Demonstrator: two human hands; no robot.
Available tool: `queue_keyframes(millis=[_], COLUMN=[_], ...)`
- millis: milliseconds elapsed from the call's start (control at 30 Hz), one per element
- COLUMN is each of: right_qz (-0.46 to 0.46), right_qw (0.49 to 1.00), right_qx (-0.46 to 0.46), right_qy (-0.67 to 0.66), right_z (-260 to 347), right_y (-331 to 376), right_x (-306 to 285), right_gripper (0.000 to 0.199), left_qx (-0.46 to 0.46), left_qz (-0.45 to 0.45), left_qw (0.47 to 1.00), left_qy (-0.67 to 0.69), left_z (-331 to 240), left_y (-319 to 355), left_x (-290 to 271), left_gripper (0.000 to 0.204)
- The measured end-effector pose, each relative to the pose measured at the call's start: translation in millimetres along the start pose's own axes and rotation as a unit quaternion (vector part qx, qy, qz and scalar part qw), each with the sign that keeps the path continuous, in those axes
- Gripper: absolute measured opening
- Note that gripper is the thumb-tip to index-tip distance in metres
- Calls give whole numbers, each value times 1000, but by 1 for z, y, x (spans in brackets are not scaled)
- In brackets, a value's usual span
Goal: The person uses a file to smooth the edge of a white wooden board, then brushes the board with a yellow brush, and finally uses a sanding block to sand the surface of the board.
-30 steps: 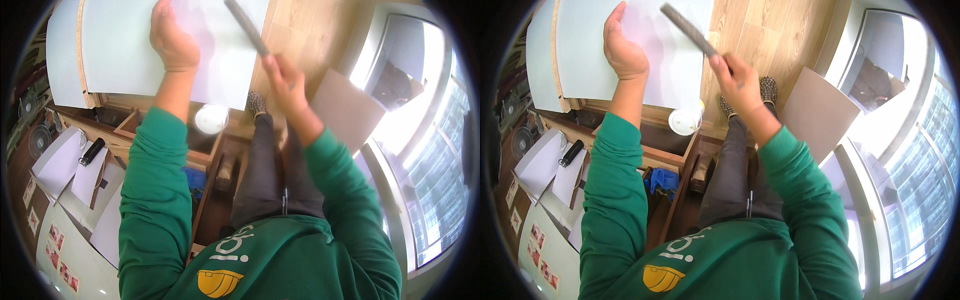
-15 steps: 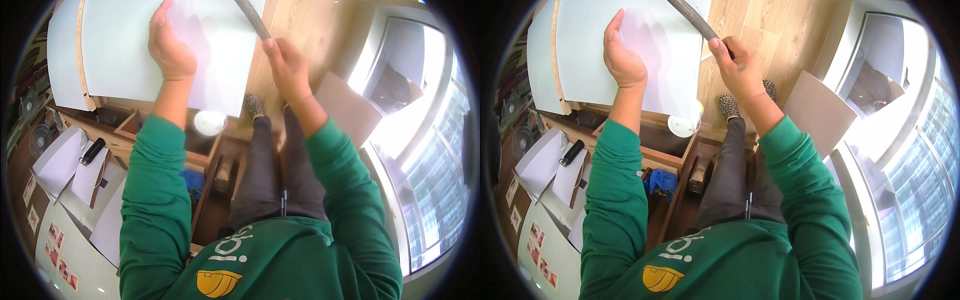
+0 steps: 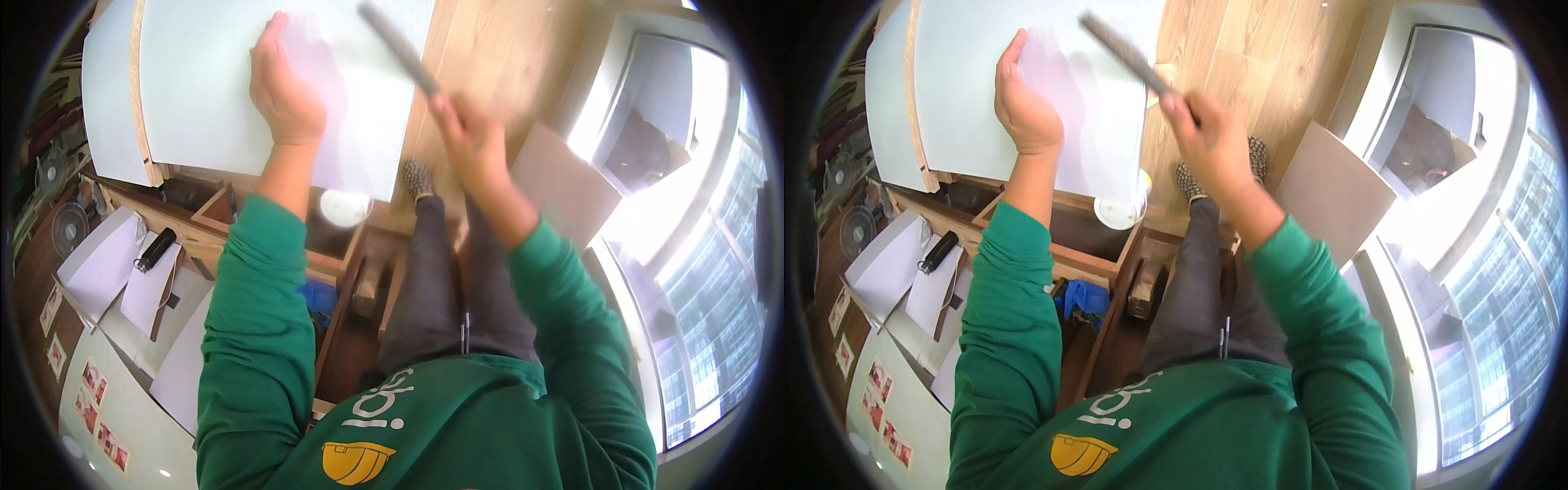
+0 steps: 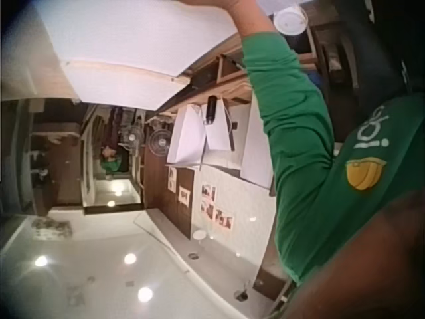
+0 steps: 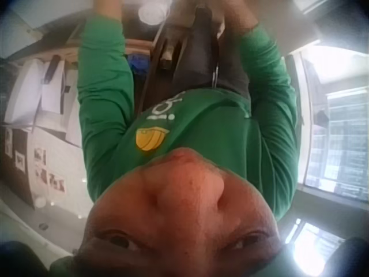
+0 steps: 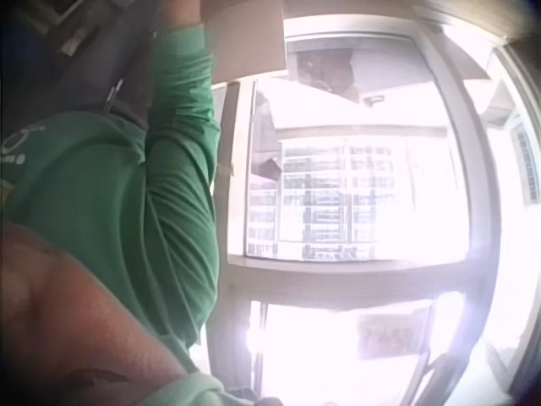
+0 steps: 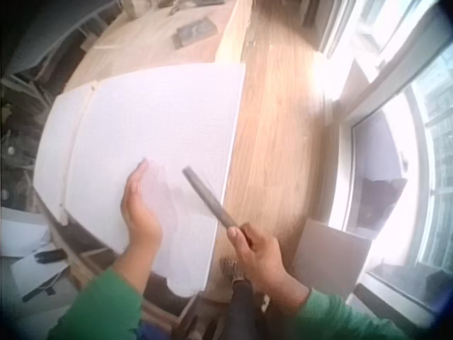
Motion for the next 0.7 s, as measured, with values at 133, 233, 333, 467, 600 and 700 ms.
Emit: queue_keyframes(millis=[133, 233, 333, 467, 600, 700], right_qz=[38, 0, -41, -44, 7, -2], right_qw=[993, 999, 997, 997, 998, 997], right_qx=[-69, -33, -54, -61, -66, -74], right_qy=[83, 28, -43, -34, -16, -22], right_z=[-37, -33, 12, 20, -36, -22], right_y=[74, 44, -39, -64, 1, -5], right_x=[26, 15, -23, -41, -5, -3], right_gripper=[36, 37, 46, 48, 42, 41], left_qx=[5, 100, 79, -10, -46, 32], left_qz=[-6, -21, -20, 11, 40, 24], left_qw=[1000, 994, 997, 999, 998, 995], left_qy=[26, -28, -12, 36, 16, -87], left_z=[0, 1, 4, 39, 43, -4], left_y=[0, -1, -3, -4, -4, -3], left_x=[1, -3, 1, 3, 11, 5], left_gripper=[58, 46, 48, 49, 51, 51])
Point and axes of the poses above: each hand's wrist, its own y-axis away from the middle knuckle, its own x-axis out of the palm, z = x × y, the point moved 6 cm from there along -y, towards the middle knuckle, and after that the axes turned 14 degrees about z, right-handed, at the moved point
